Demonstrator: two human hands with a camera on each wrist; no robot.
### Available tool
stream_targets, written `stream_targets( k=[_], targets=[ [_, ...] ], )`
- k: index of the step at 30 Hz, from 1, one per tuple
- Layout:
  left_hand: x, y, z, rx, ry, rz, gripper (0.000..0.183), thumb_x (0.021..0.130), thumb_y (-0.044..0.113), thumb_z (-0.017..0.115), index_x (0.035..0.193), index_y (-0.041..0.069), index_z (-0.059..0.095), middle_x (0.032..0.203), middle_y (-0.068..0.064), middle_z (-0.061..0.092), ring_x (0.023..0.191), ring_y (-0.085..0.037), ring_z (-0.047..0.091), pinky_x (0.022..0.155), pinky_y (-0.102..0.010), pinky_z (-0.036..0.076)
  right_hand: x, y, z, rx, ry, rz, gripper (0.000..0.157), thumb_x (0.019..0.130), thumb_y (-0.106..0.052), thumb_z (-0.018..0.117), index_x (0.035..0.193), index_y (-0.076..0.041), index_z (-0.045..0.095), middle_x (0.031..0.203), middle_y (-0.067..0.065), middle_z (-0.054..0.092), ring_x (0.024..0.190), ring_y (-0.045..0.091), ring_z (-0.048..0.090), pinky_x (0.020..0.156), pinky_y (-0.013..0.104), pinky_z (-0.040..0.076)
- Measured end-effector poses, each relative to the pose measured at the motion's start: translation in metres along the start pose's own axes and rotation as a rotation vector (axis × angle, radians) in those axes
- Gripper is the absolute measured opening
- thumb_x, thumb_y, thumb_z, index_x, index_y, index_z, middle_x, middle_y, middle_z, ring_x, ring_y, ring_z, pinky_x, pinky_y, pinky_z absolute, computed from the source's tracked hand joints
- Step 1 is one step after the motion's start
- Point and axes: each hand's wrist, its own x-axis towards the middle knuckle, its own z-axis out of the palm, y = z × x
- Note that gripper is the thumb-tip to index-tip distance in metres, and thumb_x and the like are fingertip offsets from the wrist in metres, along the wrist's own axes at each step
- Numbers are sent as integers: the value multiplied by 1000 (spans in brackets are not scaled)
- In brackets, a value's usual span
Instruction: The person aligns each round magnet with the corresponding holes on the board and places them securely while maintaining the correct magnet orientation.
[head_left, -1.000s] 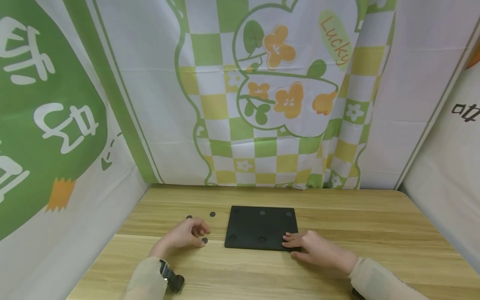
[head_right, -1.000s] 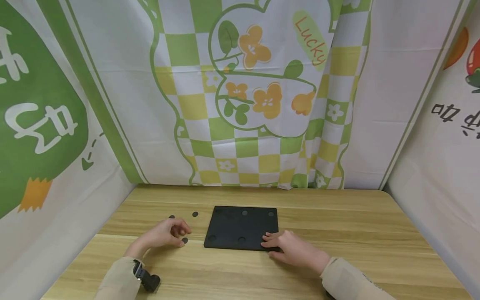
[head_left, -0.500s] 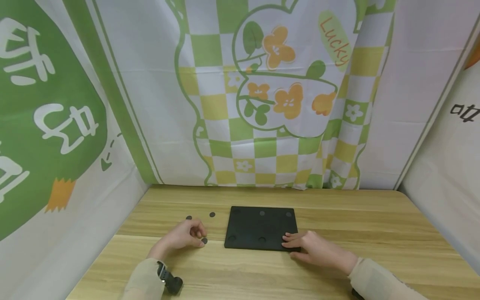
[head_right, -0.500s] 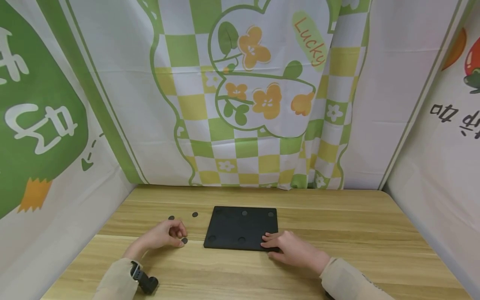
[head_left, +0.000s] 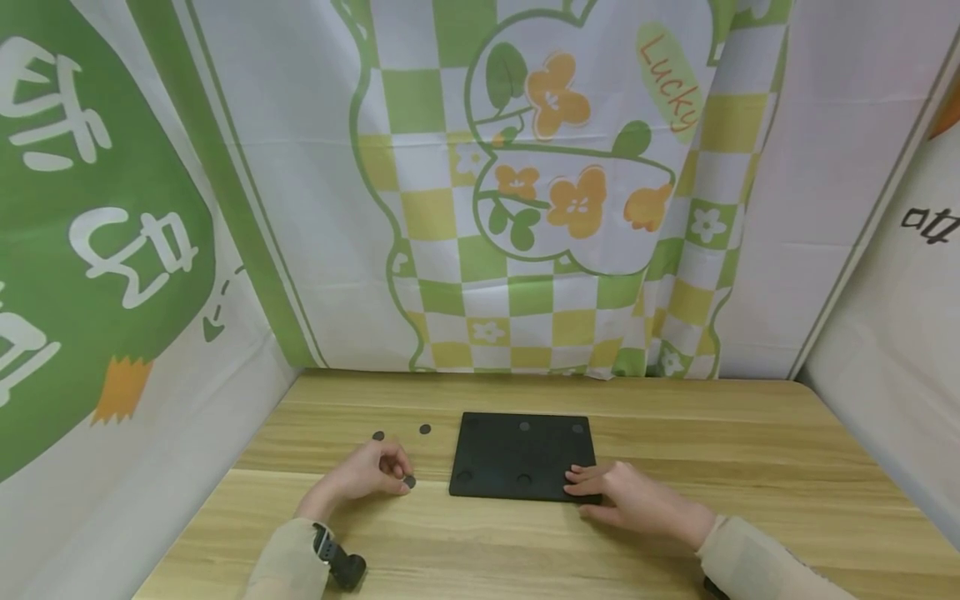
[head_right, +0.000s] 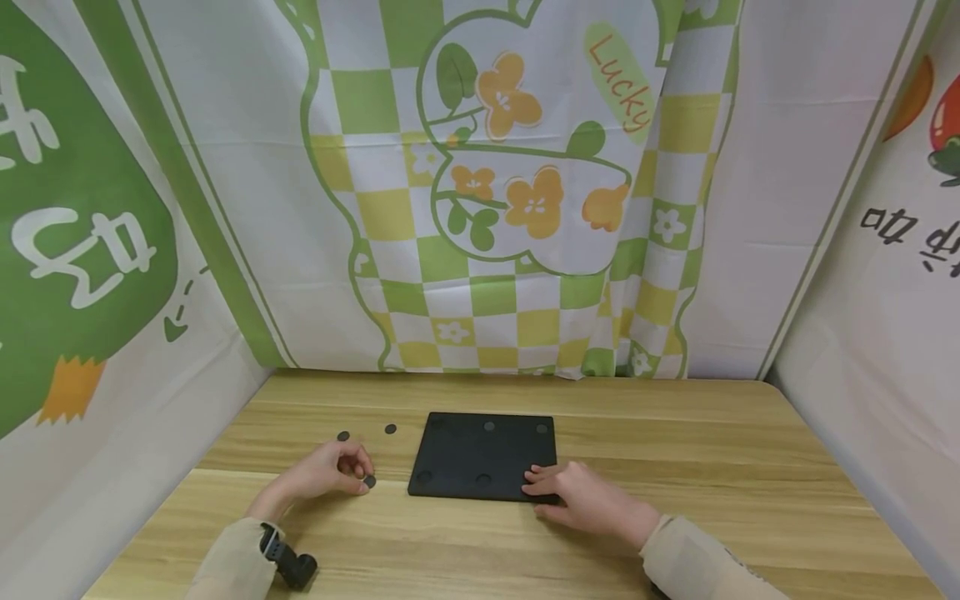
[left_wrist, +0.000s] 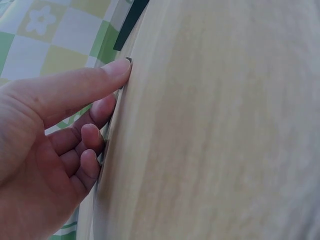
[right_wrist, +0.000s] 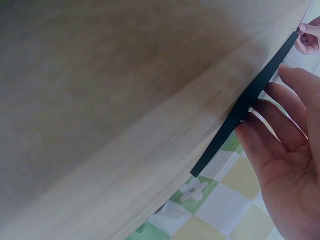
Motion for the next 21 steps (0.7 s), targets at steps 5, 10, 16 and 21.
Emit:
stream_targets(
  k=[5, 10, 16, 21],
  targets=[
    [0, 0, 0, 21, -1, 4, 21, 75, 14, 79, 90, 7, 67, 83, -6, 61, 74, -13, 52, 62, -20, 44, 0, 0, 0, -4, 9, -10, 33, 90, -20, 65, 120, -6, 66, 123, 13, 63, 117, 28, 59, 88, 41, 55],
    [0, 0, 0, 34, 3, 4, 20, 75, 15, 79, 89, 7, 67, 83, -6, 61, 73, -13, 51, 61, -19, 43, 0, 0, 0, -1, 7, -14, 34, 90, -21, 66, 120, -6, 66, 124, 14, 63, 117, 28, 59, 88, 41, 55],
    [1, 1, 1, 26, -1, 13, 19, 76, 16, 79, 88, 6, 67, 81, -4, 60, 72, -12, 51, 61, -19, 43, 0, -1, -1, -1, 3, -14, 35, 90, -23, 65, 120, -6, 66, 124, 14, 62, 117, 28, 59, 89, 41, 55],
    [2, 4, 2, 14, -6, 6, 19, 76, 16, 79, 87, 6, 67, 81, -3, 60, 73, -13, 52, 61, -19, 44, 0, 0, -1, 2, -1, -13, 35, 91, -24, 65, 121, -5, 65, 124, 14, 62, 117, 28, 59, 88, 41, 55]
  ],
)
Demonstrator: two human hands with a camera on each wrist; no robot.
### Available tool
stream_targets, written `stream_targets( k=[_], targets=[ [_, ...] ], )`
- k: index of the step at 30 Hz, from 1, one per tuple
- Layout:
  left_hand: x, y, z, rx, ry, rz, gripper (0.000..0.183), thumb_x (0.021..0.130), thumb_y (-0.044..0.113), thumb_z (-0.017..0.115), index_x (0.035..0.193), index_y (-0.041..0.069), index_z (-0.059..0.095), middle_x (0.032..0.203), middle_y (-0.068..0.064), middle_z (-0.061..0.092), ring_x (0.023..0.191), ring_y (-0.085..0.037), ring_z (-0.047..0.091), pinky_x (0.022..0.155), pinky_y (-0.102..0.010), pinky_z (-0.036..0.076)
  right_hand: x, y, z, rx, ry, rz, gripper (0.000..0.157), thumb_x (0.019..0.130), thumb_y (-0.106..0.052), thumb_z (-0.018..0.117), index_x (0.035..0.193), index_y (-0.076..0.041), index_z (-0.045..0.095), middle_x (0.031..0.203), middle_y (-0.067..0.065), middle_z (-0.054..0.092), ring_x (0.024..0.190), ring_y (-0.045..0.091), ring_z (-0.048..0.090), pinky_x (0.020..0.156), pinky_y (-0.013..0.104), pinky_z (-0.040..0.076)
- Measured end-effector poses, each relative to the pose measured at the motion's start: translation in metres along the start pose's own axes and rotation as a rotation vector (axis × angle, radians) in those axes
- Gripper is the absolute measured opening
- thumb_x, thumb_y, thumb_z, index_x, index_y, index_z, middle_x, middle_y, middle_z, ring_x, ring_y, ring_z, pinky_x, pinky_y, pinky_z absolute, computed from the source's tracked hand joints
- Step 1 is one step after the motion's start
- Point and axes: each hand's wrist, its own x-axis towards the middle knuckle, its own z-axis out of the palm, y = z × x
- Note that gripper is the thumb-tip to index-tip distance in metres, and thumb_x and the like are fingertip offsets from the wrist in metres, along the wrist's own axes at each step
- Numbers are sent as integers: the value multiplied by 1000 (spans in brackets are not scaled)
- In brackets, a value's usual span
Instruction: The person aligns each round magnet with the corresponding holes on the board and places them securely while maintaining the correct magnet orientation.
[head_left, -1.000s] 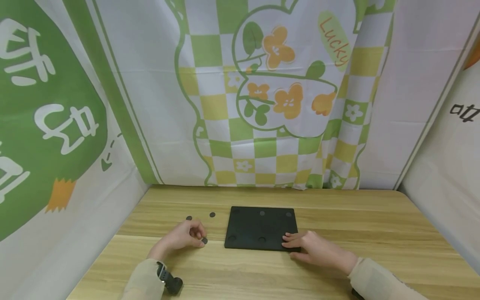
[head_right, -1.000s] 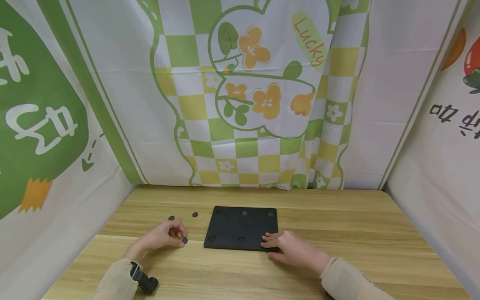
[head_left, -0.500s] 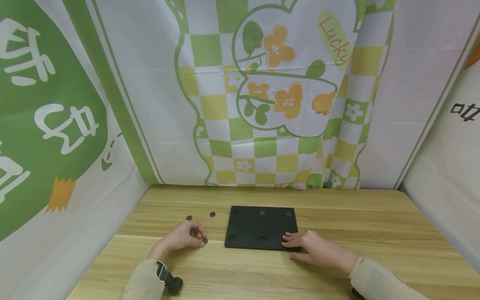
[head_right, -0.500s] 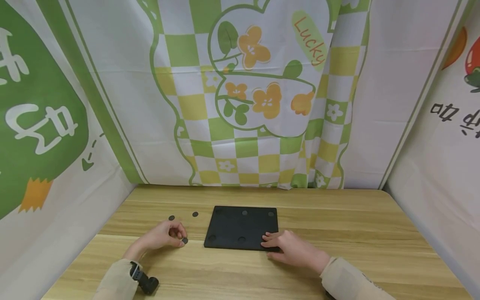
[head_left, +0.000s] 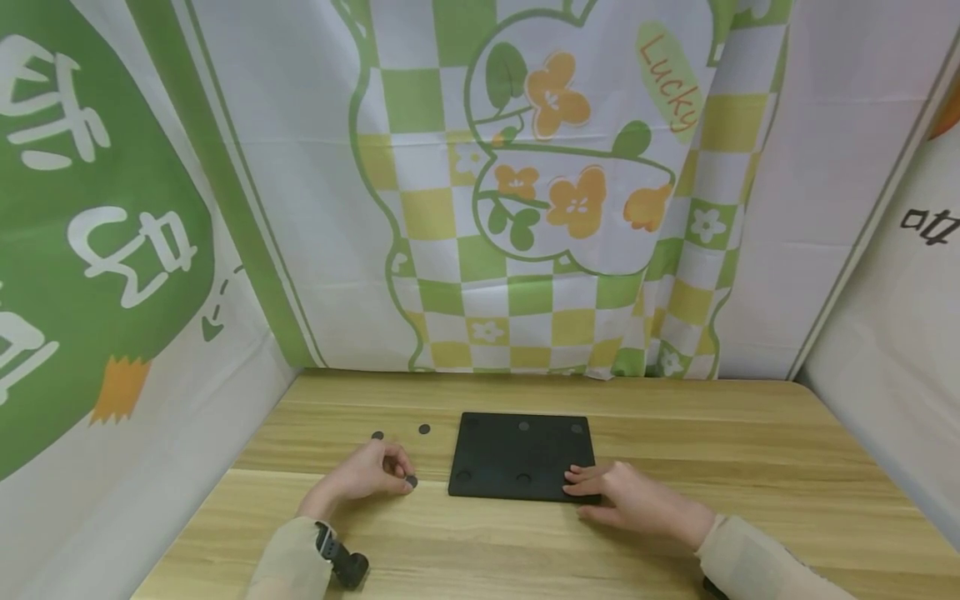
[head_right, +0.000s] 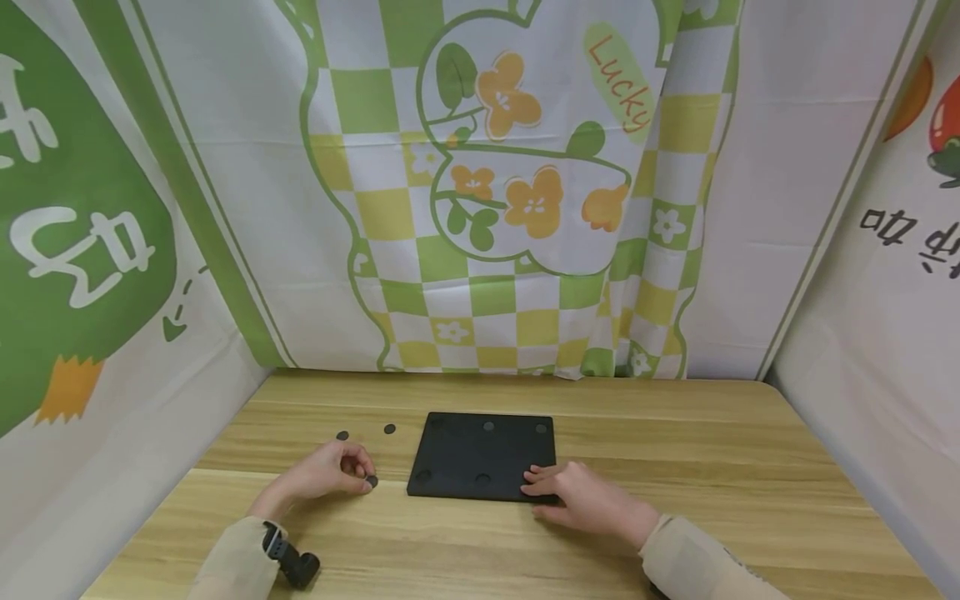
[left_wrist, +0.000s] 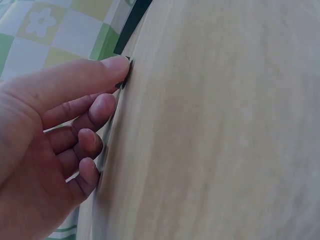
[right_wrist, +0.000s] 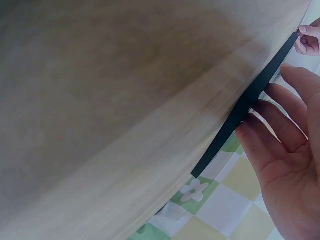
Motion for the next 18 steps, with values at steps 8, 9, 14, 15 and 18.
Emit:
stream_targets(
  k=[8, 9, 14, 15, 18],
  targets=[
    [1, 6, 1, -17, 27, -31, 17, 75, 16, 79, 86, 9, 68, 82, -2, 61, 75, -14, 54, 61, -20, 46, 0, 0, 1, -17, 18, -12, 36, 88, -23, 68, 120, -6, 66, 123, 13, 63, 116, 27, 60, 88, 41, 55],
    [1, 8, 1, -16, 31, -33, 17, 75, 16, 79, 86, 10, 68, 82, -2, 62, 75, -14, 54, 61, -20, 46, 0, 0, 1, -20, 21, -16, 37, 88, -23, 68, 120, -6, 66, 123, 13, 64, 116, 27, 60, 88, 41, 55],
    [4, 16, 3, -2, 41, -24, 14, 76, 16, 79, 85, 11, 69, 83, -1, 64, 74, -14, 55, 60, -21, 46, -1, 1, 2, -20, 27, -23, 37, 88, -23, 68, 120, -6, 66, 122, 13, 64, 116, 27, 60, 88, 41, 55],
    [4, 17, 3, 0, 39, -24, 14, 76, 16, 79, 85, 12, 69, 83, 0, 64, 75, -14, 55, 60, -21, 46, -1, 1, 2, -19, 26, -23, 37, 88, -23, 68, 120, -6, 66, 122, 13, 64, 116, 28, 60, 88, 41, 55],
    [6, 20, 5, 0, 39, -15, 14, 76, 17, 79, 86, 12, 70, 83, 0, 64, 76, -14, 55, 62, -21, 46, 0, 2, 2, -18, 19, -20, 37, 88, -24, 67, 121, -6, 66, 123, 13, 63, 116, 28, 60, 88, 41, 55]
  ],
)
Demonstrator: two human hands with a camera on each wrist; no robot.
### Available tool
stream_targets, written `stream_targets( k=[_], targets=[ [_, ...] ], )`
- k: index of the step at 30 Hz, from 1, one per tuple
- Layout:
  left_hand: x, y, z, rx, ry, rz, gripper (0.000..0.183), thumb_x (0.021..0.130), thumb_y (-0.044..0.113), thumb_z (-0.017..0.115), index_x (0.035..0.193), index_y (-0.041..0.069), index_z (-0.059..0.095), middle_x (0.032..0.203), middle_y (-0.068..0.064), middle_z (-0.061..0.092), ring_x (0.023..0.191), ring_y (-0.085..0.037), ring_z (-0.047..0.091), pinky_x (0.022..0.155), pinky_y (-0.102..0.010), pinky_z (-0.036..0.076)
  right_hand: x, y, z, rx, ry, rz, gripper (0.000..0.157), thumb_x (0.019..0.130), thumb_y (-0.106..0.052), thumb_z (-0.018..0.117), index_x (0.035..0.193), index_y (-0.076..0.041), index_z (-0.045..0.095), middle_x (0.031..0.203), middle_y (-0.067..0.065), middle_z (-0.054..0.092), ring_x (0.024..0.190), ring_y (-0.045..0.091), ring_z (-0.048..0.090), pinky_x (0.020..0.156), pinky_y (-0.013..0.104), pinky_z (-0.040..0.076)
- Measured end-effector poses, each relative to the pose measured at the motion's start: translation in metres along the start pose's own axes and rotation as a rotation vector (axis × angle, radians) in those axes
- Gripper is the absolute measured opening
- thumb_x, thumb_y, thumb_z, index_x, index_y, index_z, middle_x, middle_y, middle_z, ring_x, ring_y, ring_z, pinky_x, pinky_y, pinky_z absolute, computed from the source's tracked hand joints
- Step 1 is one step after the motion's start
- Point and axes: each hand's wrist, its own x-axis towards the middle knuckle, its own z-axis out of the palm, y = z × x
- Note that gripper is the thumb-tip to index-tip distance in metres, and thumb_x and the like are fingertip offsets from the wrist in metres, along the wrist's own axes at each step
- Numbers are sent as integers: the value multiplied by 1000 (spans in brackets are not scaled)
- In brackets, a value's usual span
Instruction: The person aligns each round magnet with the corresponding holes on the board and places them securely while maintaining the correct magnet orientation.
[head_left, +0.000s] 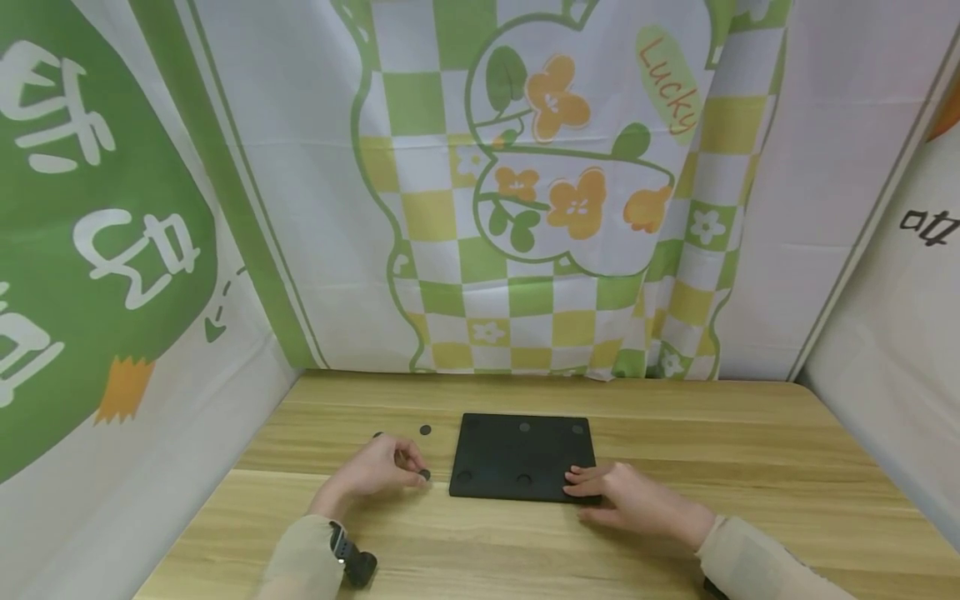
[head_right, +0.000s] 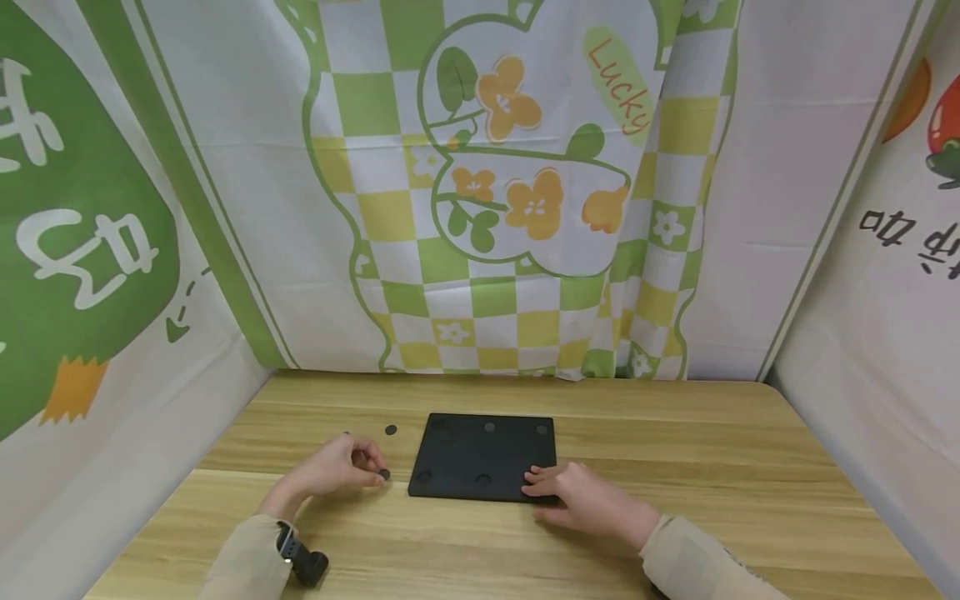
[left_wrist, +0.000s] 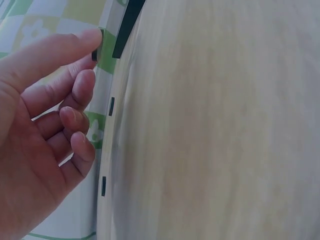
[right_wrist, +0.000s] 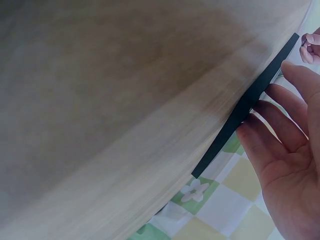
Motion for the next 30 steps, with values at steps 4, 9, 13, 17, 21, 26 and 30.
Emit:
stream_targets(
  k=[4, 9, 13, 17, 21, 26, 30],
  targets=[
    [2, 4, 3, -26, -6, 15, 17, 77, 18, 78, 88, 10, 69, 85, -2, 63, 78, -15, 55, 65, -22, 46, 0, 0, 0, -3, -1, -3, 37, 88, -24, 67, 120, -6, 66, 123, 13, 63, 116, 28, 60, 88, 41, 55],
    [6, 7, 5, -45, -7, 36, 19, 77, 18, 79, 89, 8, 68, 84, -4, 63, 79, -16, 56, 67, -22, 48, 0, -1, 0, -6, 5, -12, 36, 88, -22, 68, 120, -5, 66, 122, 14, 64, 115, 28, 61, 88, 42, 55],
    [10, 12, 8, -48, -14, 44, 18, 77, 18, 79, 88, 8, 69, 84, -4, 62, 77, -16, 54, 65, -22, 47, 0, -2, -1, -2, 5, -5, 36, 88, -22, 68, 120, -5, 66, 122, 13, 64, 115, 28, 60, 88, 41, 55],
    [13, 19, 11, -41, -24, 61, 18, 77, 18, 79, 88, 8, 69, 85, -4, 62, 77, -16, 55, 64, -23, 47, 0, -2, -1, -5, 0, 2, 36, 88, -22, 68, 120, -6, 66, 123, 13, 64, 116, 28, 60, 88, 41, 55],
    [16, 25, 15, -30, -20, 71, 20, 76, 18, 80, 88, 8, 68, 85, -4, 62, 77, -16, 55, 63, -24, 47, 0, -1, -1, -8, -2, 0, 37, 89, -23, 67, 121, -5, 66, 123, 13, 64, 116, 27, 60, 89, 41, 55],
    [20, 29, 19, -16, -20, 68, 18, 76, 18, 80, 87, 9, 68, 83, -3, 61, 73, -15, 54, 59, -24, 46, 0, -1, 0, -2, -8, 0, 37, 89, -23, 67, 121, -5, 65, 123, 13, 63, 117, 28, 59, 89, 41, 55],
    [24, 31, 22, -14, -28, 61, 17, 76, 18, 80, 87, 10, 69, 81, -2, 61, 70, -15, 53, 59, -25, 46, -1, -1, -1, -3, -5, -1, 37, 88, -23, 67, 121, -5, 66, 123, 13, 63, 116, 28, 60, 89, 41, 55]
  ],
)
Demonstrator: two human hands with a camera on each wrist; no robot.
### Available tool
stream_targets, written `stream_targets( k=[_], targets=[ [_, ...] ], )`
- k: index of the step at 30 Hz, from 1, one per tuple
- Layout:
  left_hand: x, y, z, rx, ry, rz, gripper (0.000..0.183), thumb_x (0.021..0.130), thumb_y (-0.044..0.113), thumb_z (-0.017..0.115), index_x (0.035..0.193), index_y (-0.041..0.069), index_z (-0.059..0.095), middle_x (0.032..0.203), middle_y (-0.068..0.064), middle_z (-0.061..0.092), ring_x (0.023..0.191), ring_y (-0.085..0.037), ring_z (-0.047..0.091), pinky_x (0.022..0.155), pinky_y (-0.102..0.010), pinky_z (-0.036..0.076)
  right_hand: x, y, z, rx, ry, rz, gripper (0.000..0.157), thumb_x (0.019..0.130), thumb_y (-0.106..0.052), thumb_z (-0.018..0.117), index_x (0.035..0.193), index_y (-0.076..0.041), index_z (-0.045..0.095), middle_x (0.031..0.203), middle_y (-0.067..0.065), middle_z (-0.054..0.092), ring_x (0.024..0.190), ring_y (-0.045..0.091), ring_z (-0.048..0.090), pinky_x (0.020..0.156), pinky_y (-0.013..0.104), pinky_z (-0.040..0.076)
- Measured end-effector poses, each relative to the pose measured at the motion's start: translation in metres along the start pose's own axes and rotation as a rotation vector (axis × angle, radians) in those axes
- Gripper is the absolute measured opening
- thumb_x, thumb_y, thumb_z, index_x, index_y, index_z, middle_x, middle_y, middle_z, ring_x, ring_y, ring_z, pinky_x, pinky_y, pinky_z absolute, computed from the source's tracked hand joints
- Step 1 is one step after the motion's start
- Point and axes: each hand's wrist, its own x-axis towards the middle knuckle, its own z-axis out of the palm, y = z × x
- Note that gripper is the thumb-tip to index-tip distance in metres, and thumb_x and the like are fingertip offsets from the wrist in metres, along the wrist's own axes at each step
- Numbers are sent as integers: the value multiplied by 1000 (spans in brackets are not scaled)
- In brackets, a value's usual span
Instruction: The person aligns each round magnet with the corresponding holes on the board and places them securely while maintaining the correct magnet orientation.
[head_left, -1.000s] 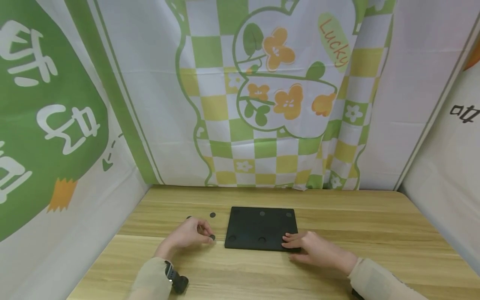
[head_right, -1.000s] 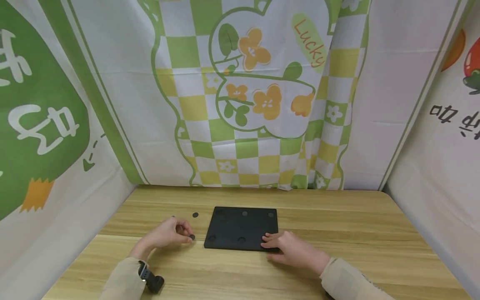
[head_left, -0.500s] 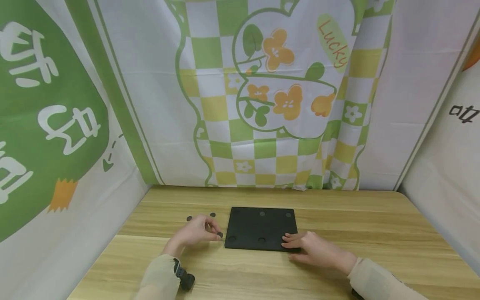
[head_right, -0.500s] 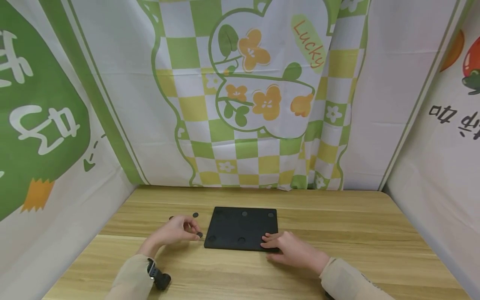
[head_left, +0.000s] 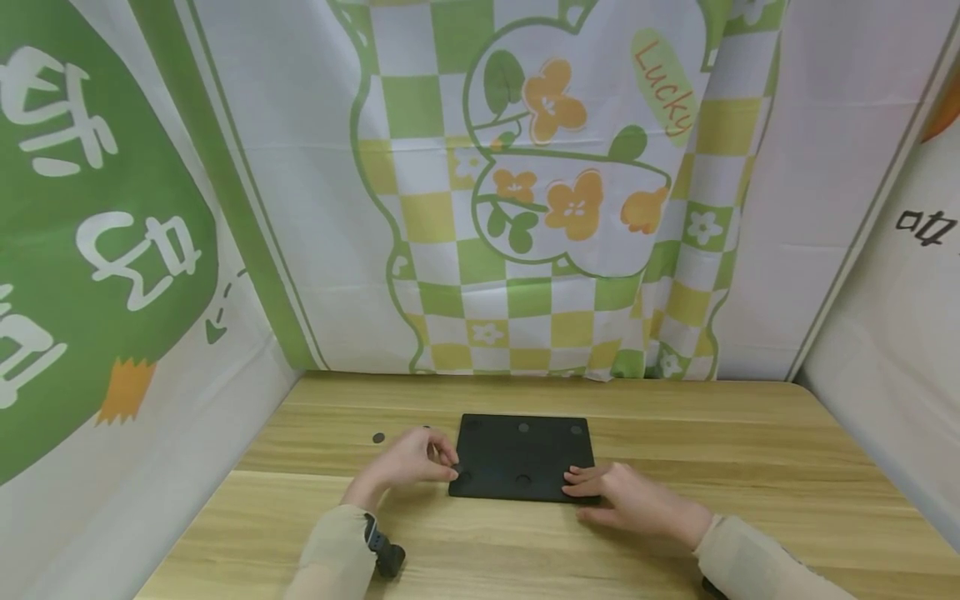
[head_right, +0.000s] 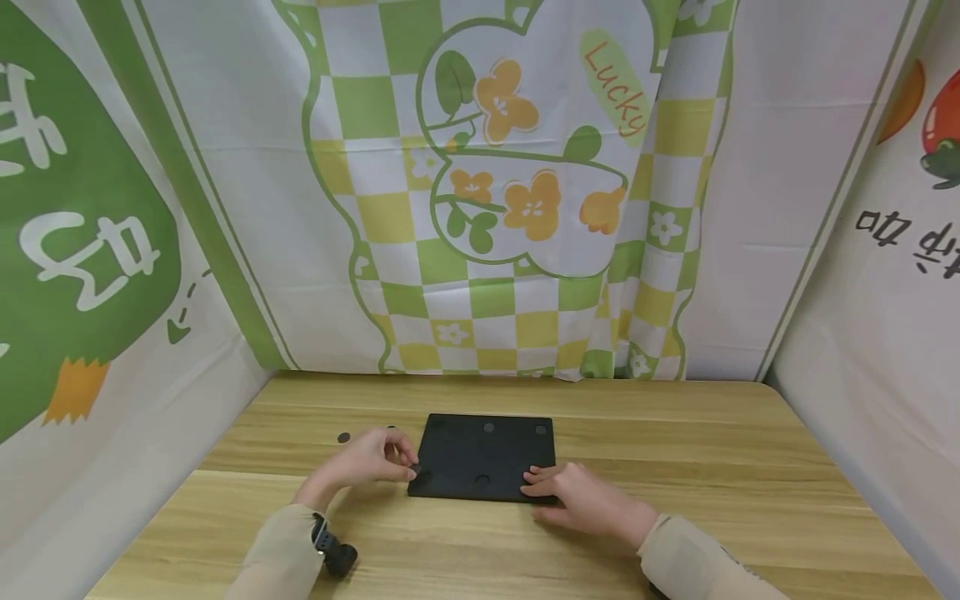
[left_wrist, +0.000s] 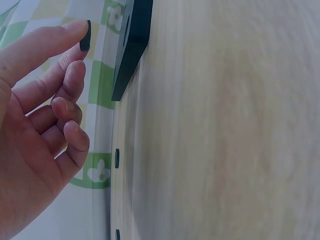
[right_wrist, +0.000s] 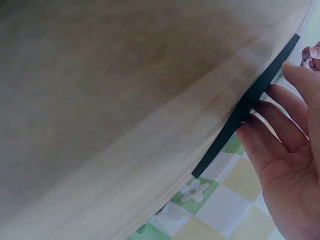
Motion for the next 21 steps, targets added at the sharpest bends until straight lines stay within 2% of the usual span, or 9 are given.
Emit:
stream_targets(
  k=[14, 21],
  targets=[
    [11, 10, 8, -5, -28, 12, 14, 78, 17, 78, 87, 10, 69, 78, 0, 61, 66, -13, 53, 60, -26, 48, 0, 0, 0, 8, -1, 7, 36, 89, -24, 66, 121, -6, 65, 124, 13, 63, 117, 27, 59, 89, 42, 54],
    [17, 13, 12, -40, -48, 17, 13, 78, 14, 77, 87, 10, 68, 77, 0, 60, 64, -12, 51, 58, -24, 47, 0, 1, 1, -2, -2, 9, 37, 90, -25, 66, 121, -6, 66, 124, 12, 63, 118, 26, 59, 90, 41, 54]
  ],
)
